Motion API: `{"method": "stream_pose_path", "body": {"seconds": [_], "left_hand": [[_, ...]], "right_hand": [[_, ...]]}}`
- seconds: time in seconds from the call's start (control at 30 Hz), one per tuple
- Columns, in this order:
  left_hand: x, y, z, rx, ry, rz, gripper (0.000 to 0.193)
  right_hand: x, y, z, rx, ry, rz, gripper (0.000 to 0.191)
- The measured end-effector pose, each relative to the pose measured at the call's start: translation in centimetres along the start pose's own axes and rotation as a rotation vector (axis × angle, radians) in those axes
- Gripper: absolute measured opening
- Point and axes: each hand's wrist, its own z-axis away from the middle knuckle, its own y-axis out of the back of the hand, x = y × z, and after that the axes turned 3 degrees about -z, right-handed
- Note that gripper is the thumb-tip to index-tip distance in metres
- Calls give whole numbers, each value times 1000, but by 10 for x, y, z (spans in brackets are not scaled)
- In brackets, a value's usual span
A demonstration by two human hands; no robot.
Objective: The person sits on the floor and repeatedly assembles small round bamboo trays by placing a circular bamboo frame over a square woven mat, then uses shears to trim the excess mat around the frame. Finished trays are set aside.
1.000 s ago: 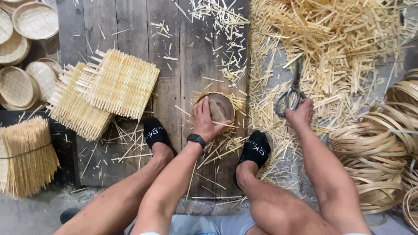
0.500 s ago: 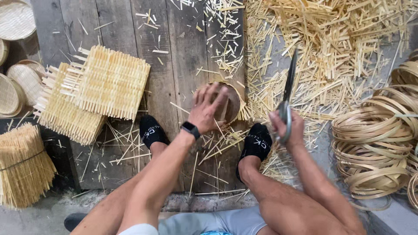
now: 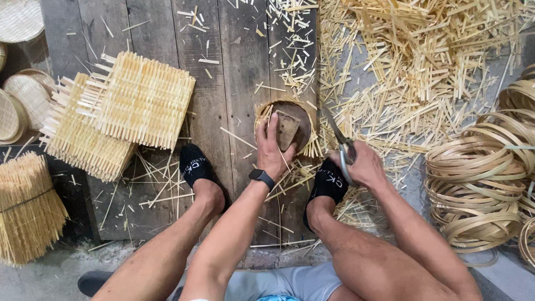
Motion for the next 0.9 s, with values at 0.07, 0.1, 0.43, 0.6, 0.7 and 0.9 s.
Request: {"method": "stream_pose_path", "body": {"seconds": [0.07,0.1,0.43,0.6,0.7,0.9], "left_hand": [[2,-1,-2,-40,0,18,105],[3,-2,-2,-69,-33,23,106],[-3,-1,-6,-99,-101,71,99],[-1,11,-20,-247,-176,83,98],[3,19,-24,-264,-131,14,93],[15,9,-35,-362,-126,15,84]], "right_hand": [[7,-3,-14,150,137,276,60],[9,-5,-24,226,225,381,59],[37,1,-69,169,265,527,28],[36,2,-84,231,345,708,34],[40,7,-84,203,350,669,24],[32,4,-87,427,475,648,42]]}}
